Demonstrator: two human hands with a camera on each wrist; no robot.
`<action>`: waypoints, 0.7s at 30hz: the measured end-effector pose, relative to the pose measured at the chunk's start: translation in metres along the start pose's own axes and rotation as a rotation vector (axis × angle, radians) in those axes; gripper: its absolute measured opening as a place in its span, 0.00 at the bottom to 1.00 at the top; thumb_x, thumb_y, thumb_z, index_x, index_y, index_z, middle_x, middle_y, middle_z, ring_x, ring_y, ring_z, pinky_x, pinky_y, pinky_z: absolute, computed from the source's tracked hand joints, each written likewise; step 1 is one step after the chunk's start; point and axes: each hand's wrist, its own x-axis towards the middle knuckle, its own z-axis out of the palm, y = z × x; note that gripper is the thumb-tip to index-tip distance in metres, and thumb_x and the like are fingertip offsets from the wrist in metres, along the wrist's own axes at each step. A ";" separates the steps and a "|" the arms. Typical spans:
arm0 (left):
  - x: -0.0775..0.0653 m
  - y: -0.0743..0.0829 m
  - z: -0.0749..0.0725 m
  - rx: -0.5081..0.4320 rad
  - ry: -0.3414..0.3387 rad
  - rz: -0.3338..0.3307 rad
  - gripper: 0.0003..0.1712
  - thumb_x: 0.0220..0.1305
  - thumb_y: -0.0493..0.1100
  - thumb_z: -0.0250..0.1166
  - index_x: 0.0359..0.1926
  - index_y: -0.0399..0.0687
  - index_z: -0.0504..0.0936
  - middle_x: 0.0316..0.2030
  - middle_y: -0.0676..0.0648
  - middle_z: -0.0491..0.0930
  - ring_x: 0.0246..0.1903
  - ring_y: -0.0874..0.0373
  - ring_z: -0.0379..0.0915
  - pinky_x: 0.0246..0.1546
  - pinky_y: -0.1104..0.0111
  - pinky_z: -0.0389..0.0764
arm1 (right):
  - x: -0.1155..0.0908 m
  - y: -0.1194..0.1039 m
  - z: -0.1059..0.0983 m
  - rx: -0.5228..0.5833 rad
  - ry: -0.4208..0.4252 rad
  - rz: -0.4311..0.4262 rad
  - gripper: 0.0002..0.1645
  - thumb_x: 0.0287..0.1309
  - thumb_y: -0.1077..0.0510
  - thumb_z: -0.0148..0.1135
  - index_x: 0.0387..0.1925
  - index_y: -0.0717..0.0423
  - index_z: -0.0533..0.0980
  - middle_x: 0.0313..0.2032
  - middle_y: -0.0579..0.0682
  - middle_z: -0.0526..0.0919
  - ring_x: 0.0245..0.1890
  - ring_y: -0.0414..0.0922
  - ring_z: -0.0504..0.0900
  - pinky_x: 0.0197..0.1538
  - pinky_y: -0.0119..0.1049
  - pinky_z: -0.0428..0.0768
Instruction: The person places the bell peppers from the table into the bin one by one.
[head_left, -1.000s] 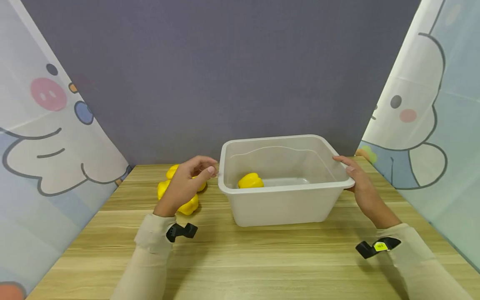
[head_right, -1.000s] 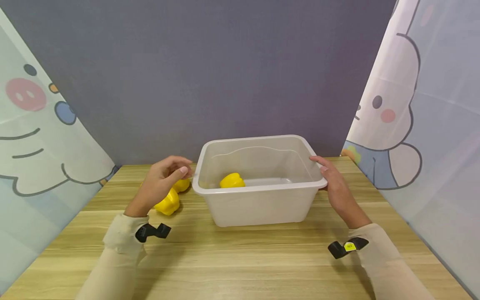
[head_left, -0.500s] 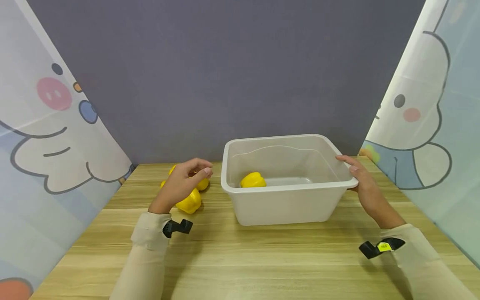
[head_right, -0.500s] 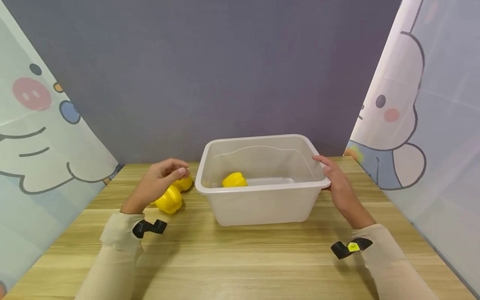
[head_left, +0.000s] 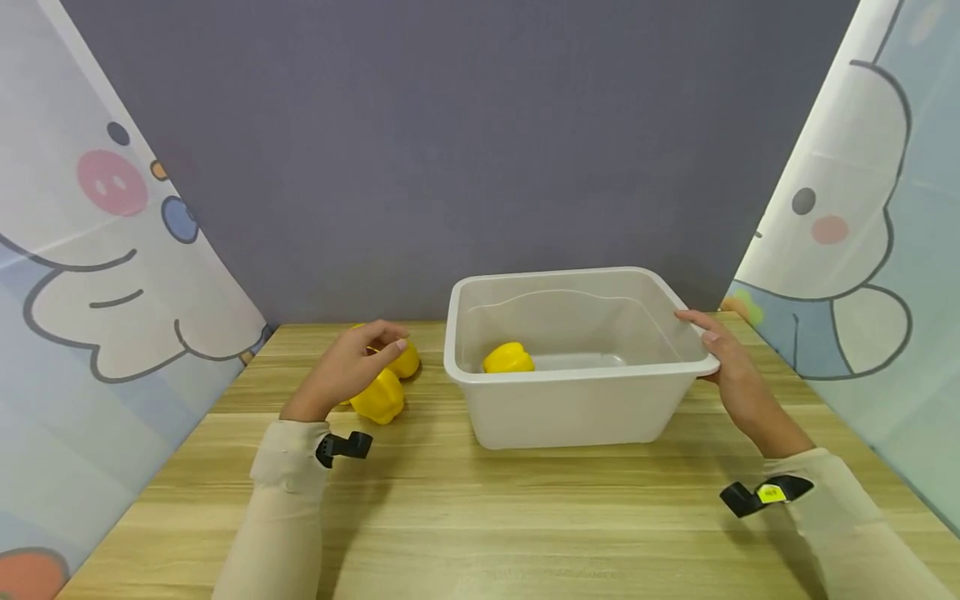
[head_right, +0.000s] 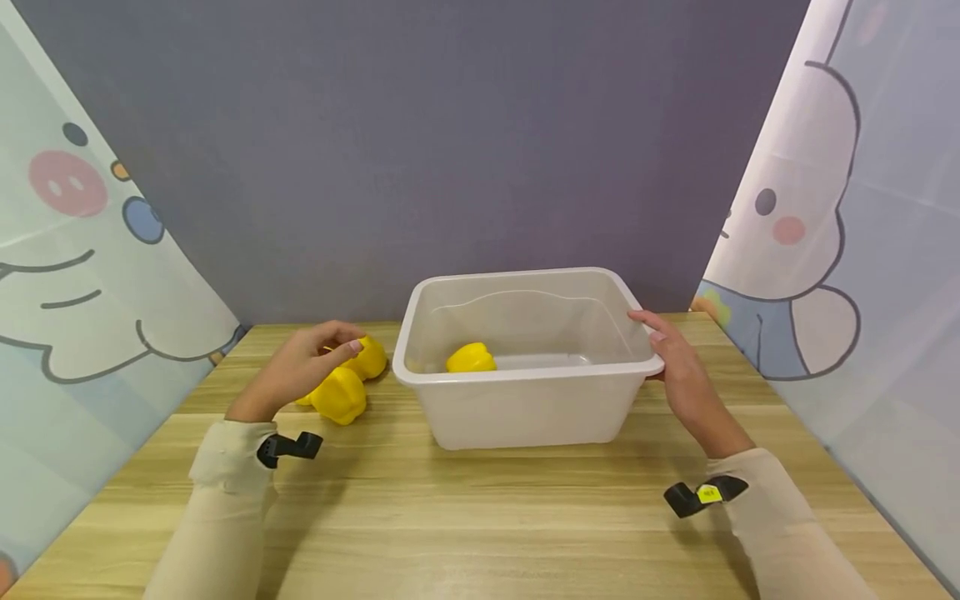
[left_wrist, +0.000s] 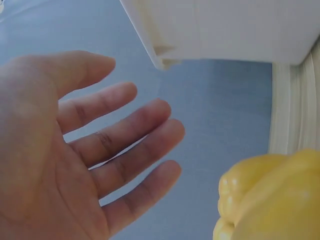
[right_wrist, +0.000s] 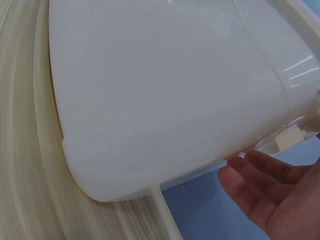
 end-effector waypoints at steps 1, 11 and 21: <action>0.000 -0.001 0.000 0.013 -0.003 -0.004 0.21 0.75 0.55 0.57 0.58 0.50 0.80 0.48 0.48 0.82 0.49 0.50 0.77 0.54 0.51 0.76 | 0.000 0.000 0.000 0.006 0.001 0.000 0.26 0.80 0.52 0.33 0.71 0.50 0.67 0.54 0.45 0.74 0.43 0.38 0.77 0.38 0.28 0.79; -0.001 -0.016 -0.003 0.096 -0.026 -0.054 0.21 0.75 0.51 0.58 0.59 0.43 0.79 0.46 0.46 0.83 0.47 0.48 0.79 0.50 0.50 0.78 | -0.001 0.000 0.000 0.022 0.008 -0.002 0.26 0.80 0.52 0.33 0.70 0.51 0.67 0.53 0.46 0.74 0.43 0.39 0.77 0.38 0.29 0.80; -0.005 -0.025 -0.006 0.167 -0.104 -0.064 0.22 0.72 0.45 0.62 0.61 0.39 0.78 0.55 0.39 0.80 0.52 0.42 0.76 0.52 0.47 0.76 | 0.001 -0.001 0.001 0.000 0.007 -0.009 0.26 0.81 0.52 0.33 0.70 0.53 0.67 0.52 0.47 0.75 0.42 0.39 0.78 0.37 0.29 0.80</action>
